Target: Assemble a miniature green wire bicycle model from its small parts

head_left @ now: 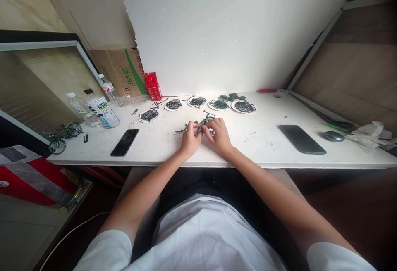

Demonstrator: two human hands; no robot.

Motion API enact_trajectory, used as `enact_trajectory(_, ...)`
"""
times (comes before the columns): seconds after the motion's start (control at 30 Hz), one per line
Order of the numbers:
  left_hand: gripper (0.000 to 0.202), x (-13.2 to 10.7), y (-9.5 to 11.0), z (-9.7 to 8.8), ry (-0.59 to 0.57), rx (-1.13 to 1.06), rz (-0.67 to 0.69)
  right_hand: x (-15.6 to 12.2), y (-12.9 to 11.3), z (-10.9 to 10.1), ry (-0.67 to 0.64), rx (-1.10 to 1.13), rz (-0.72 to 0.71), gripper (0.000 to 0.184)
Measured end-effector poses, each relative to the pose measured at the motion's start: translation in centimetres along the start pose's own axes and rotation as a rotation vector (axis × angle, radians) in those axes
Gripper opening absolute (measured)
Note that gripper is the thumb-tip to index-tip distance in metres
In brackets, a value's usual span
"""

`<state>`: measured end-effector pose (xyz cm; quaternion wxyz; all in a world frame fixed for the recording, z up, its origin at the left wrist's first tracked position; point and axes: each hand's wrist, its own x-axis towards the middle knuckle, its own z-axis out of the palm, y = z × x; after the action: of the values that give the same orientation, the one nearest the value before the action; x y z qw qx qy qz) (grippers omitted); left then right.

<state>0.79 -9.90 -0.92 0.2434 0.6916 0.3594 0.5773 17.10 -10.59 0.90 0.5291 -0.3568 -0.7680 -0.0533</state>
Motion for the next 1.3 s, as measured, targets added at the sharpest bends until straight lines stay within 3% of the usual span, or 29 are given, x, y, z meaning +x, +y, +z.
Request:
enact_trajectory(0.37, 0.020, -0.03, 0.30, -0.15, -0.020, 0.020, -0.010, -0.06, 0.02, 0.10, -0.070, 0.112, 0.108, 0.022)
enact_trajectory(1.3, 0.019, 0.10, 0.20, -0.17, -0.031, -0.017, -0.004, -0.07, -0.20, -0.01, -0.114, 0.174, 0.115, 0.022)
